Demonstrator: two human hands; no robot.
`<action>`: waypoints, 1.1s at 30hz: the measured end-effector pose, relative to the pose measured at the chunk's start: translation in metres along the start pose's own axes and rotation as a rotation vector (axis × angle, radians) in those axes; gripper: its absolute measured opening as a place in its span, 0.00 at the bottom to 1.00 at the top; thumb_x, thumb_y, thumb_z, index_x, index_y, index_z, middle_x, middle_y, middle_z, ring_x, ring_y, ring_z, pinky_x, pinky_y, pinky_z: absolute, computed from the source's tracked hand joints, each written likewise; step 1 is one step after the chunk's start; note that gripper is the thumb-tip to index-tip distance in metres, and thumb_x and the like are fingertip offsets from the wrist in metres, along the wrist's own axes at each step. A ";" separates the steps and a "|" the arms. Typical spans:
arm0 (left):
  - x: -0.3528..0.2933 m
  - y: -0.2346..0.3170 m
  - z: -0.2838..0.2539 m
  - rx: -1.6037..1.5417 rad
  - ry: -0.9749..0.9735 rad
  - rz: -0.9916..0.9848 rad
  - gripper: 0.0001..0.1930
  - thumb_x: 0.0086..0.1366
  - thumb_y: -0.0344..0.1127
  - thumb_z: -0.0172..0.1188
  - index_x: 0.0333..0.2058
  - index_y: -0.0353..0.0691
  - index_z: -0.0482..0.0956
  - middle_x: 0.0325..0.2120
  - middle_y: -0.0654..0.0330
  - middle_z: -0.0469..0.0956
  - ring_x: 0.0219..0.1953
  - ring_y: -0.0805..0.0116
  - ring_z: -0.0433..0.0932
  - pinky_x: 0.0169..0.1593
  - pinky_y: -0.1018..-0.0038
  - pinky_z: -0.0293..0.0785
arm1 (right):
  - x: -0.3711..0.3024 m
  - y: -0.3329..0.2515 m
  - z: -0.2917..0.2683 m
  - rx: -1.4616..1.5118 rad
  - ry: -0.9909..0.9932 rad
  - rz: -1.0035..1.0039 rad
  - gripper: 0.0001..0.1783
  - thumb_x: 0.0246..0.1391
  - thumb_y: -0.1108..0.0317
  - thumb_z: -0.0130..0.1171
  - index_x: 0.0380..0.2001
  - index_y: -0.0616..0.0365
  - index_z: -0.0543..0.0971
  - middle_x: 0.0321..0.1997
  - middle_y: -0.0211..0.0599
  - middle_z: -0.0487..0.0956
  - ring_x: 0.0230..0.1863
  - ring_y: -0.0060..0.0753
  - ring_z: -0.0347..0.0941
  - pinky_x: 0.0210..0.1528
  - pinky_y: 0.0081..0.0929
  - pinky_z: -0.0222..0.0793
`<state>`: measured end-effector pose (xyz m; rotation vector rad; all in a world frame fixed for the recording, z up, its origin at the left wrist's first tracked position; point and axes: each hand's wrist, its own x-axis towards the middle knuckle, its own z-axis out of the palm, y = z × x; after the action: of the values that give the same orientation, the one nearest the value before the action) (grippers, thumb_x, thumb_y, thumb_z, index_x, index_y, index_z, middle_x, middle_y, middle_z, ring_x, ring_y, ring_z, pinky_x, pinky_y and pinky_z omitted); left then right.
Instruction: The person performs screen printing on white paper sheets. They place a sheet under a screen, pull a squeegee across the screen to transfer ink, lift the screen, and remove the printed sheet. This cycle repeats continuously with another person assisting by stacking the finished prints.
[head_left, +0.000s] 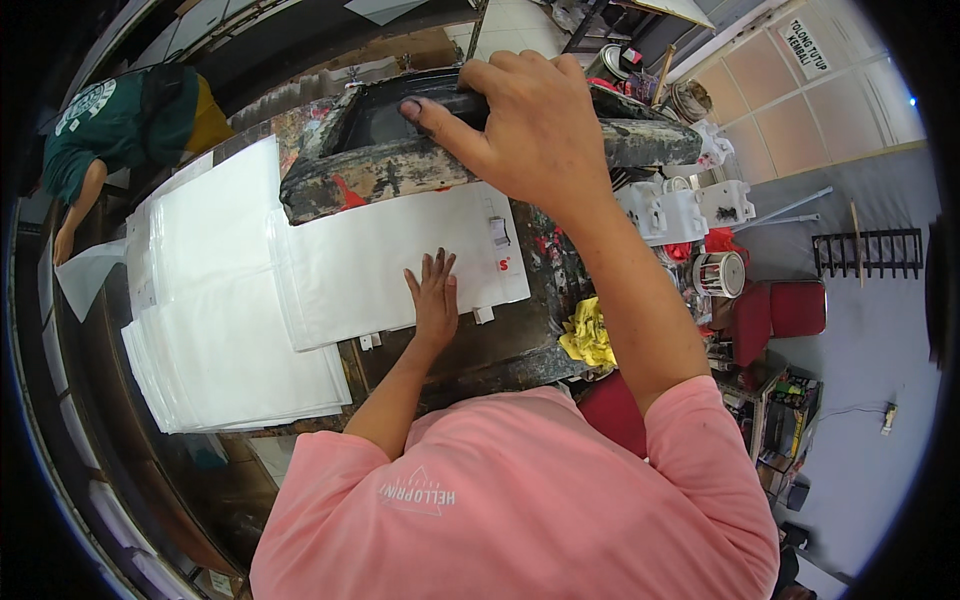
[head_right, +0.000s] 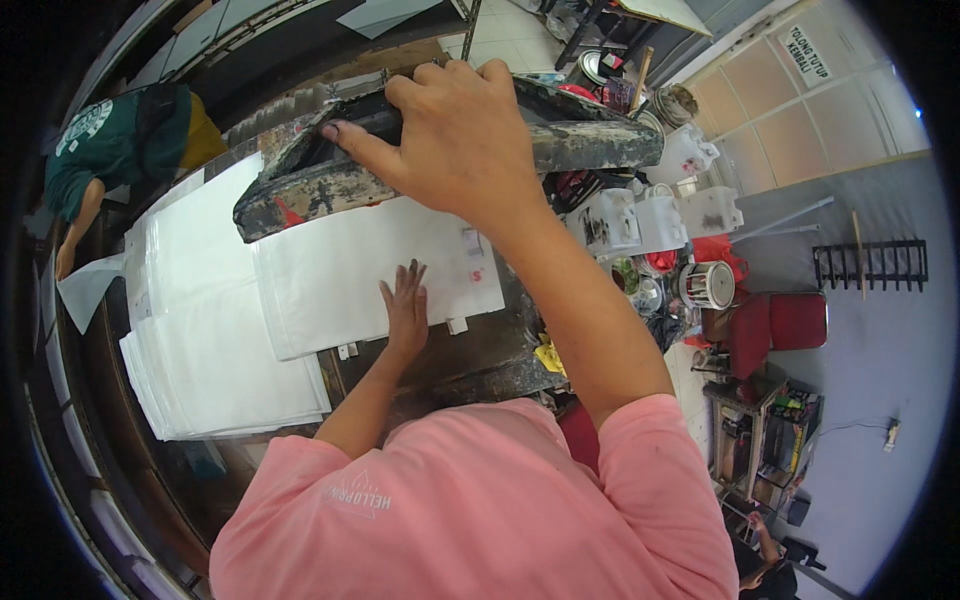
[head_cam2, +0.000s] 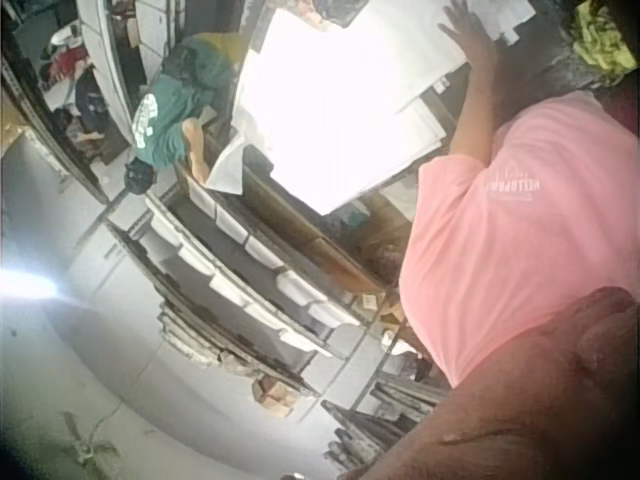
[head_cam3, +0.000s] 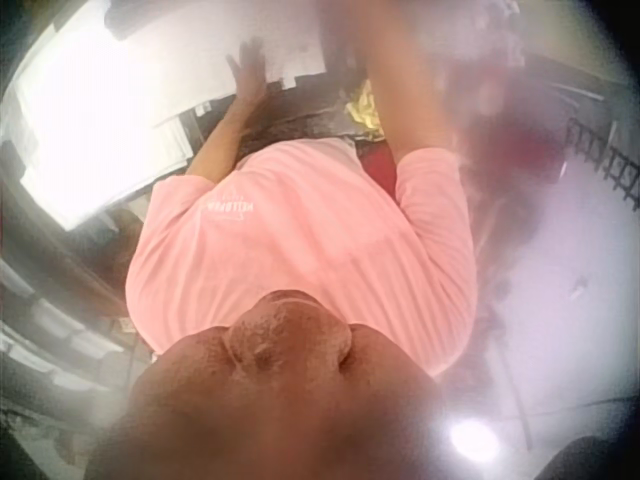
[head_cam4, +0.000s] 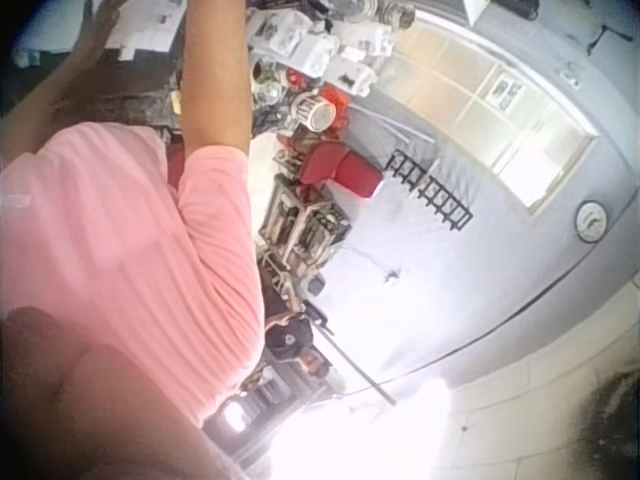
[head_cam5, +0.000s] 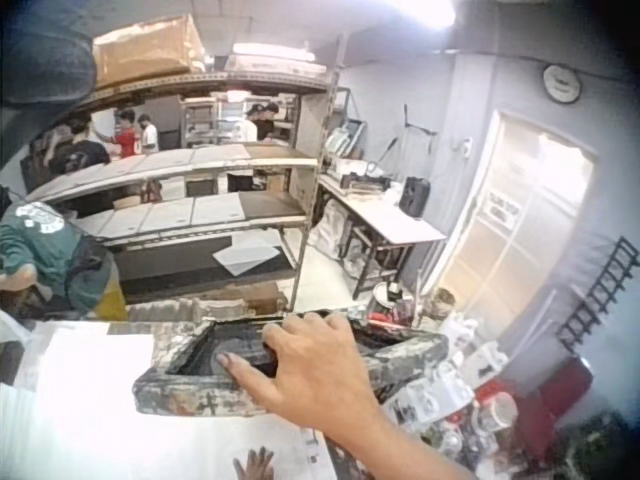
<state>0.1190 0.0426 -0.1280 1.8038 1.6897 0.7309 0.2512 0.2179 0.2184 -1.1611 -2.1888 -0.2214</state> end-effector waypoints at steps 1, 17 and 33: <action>0.001 0.005 -0.012 -0.064 0.028 0.018 0.28 0.87 0.47 0.34 0.75 0.42 0.67 0.76 0.49 0.64 0.82 0.44 0.51 0.80 0.36 0.26 | -0.001 0.003 0.001 0.002 0.012 0.002 0.34 0.58 0.31 0.65 0.33 0.57 0.89 0.29 0.38 0.83 0.35 0.40 0.79 0.47 0.42 0.62; -0.027 -0.005 -0.005 0.422 -0.057 0.113 0.29 0.80 0.52 0.52 0.75 0.51 0.69 0.80 0.48 0.55 0.82 0.31 0.43 0.76 0.24 0.30 | 0.007 0.002 0.000 -0.022 -0.010 -0.016 0.35 0.58 0.31 0.65 0.30 0.58 0.88 0.29 0.39 0.83 0.35 0.41 0.79 0.46 0.42 0.62; -0.040 -0.008 -0.002 0.396 0.012 0.155 0.34 0.80 0.58 0.51 0.77 0.50 0.65 0.80 0.43 0.54 0.81 0.33 0.48 0.76 0.24 0.35 | 0.005 -0.001 0.003 -0.038 0.037 -0.085 0.30 0.62 0.37 0.66 0.32 0.57 0.89 0.28 0.40 0.83 0.33 0.47 0.81 0.39 0.44 0.65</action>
<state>0.1093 0.0034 -0.1331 2.2228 1.8128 0.4918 0.2472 0.2217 0.2196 -1.0769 -2.2124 -0.3197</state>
